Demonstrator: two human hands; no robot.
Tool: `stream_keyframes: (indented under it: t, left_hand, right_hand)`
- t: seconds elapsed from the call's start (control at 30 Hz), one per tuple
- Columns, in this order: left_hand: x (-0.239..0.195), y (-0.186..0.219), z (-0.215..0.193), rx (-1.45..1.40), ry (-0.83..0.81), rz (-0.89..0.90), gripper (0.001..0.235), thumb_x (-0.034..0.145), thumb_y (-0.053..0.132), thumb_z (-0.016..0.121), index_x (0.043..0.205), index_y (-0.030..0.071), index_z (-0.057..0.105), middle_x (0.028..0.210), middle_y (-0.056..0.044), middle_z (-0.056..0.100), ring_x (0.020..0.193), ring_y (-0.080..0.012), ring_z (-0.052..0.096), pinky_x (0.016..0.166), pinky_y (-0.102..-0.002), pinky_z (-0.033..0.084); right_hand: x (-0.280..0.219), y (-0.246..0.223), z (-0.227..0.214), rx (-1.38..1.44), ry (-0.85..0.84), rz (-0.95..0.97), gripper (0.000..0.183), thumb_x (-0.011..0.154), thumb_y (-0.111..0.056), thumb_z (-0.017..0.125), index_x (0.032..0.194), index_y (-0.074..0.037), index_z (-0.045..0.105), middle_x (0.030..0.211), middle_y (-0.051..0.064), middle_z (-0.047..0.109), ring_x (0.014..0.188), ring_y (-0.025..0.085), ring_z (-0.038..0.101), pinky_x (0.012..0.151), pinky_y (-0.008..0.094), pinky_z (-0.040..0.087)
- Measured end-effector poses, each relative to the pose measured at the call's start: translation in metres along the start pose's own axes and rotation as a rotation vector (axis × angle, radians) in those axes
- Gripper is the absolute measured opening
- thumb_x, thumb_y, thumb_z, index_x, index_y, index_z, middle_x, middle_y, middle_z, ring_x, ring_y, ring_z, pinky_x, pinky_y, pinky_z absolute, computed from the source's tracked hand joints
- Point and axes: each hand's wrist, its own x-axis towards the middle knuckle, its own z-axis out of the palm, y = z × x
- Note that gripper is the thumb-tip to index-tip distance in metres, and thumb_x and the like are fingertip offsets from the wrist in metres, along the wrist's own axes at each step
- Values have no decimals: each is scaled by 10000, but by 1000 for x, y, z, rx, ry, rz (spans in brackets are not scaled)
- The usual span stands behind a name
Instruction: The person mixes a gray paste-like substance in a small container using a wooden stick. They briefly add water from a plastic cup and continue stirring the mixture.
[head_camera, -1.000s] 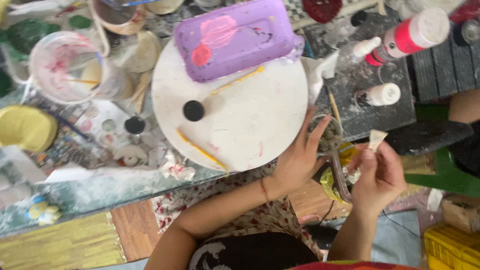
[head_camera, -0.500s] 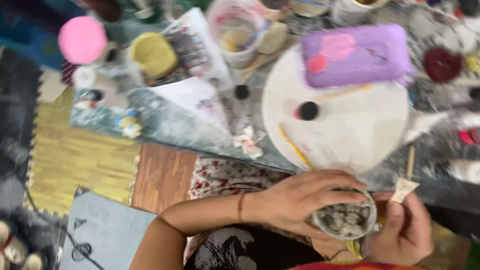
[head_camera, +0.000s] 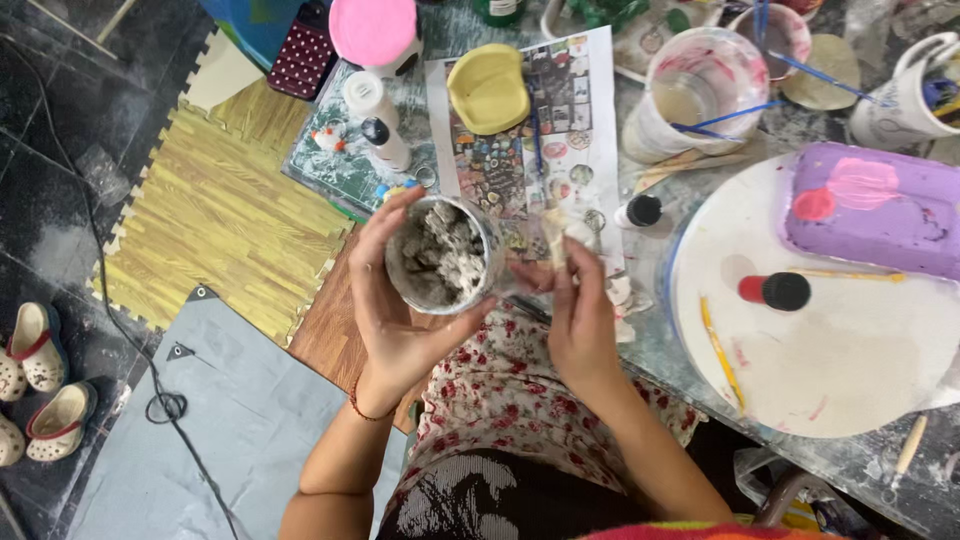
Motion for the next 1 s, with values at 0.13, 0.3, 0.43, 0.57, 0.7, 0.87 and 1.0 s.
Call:
stream_keyframes:
  t: [0.13, 0.3, 0.43, 0.57, 0.7, 0.87, 1.0]
  left_hand:
    - [9, -32, -6, 91, -46, -5, 964, 758, 122, 947, 1548, 165, 397, 1570, -148, 421, 1444, -288, 512, 1230, -419, 520]
    - [14, -68, 17, 171, -135, -66, 947, 728, 130, 948, 1506, 129, 408, 1582, -154, 432, 1481, -339, 486, 1245, -452, 488]
    - [6, -74, 18, 267, -197, -123, 950, 736, 138, 930, 1523, 115, 397, 1571, -164, 450, 1475, -365, 505, 1228, -431, 483]
    - [3, -66, 10, 343, -275, -91, 1072, 716, 225, 951, 1566, 60, 318, 1569, -210, 412, 1473, -402, 442, 1229, -457, 422]
    - [9, -58, 8, 340, -262, -56, 1109, 729, 314, 943, 1565, 26, 275, 1574, -250, 368, 1495, -414, 387, 1240, -466, 389]
    - [3, -59, -5, 236, -201, -106, 1059, 786, 325, 899, 1575, 26, 259, 1585, -261, 353, 1511, -398, 372, 1241, -469, 371]
    - [5, -69, -11, 272, -87, -134, 479, 978, 180, 762, 1388, 71, 540, 1531, -150, 536, 1458, -318, 529, 1229, -441, 459]
  right_hand:
    - [-16, 6, 18, 23, -68, 255, 373, 1089, -72, 378, 1454, -15, 328, 1141, 129, 759, 973, 212, 778, 718, 320, 555]
    - [-7, 1, 10, 105, 112, 187, 345, 1130, -39, 409, 1474, -14, 411, 1055, 138, 626, 975, 205, 691, 852, 293, 637]
    - [15, -10, -15, -32, 150, 128, 380, 1125, -20, 448, 1494, 12, 363, 1101, 128, 612, 988, 197, 688, 867, 311, 598]
    - [51, -17, -15, -464, 150, 69, 549, 1058, -8, 543, 1548, 57, 304, 1106, 191, 634, 959, 325, 660, 837, 432, 530]
    - [79, -19, 2, -713, 88, 29, 551, 1047, -7, 587, 1534, 75, 345, 1173, 264, 605, 1063, 437, 591, 917, 514, 471]
    - [92, -16, 10, -847, 49, -5, 502, 1038, -2, 609, 1501, 49, 422, 1292, 246, 593, 1226, 422, 515, 1037, 507, 429]
    - [96, -26, 9, -816, 59, -136, 486, 966, -30, 669, 1408, 49, 485, 1319, 228, 580, 1257, 404, 504, 1068, 490, 429]
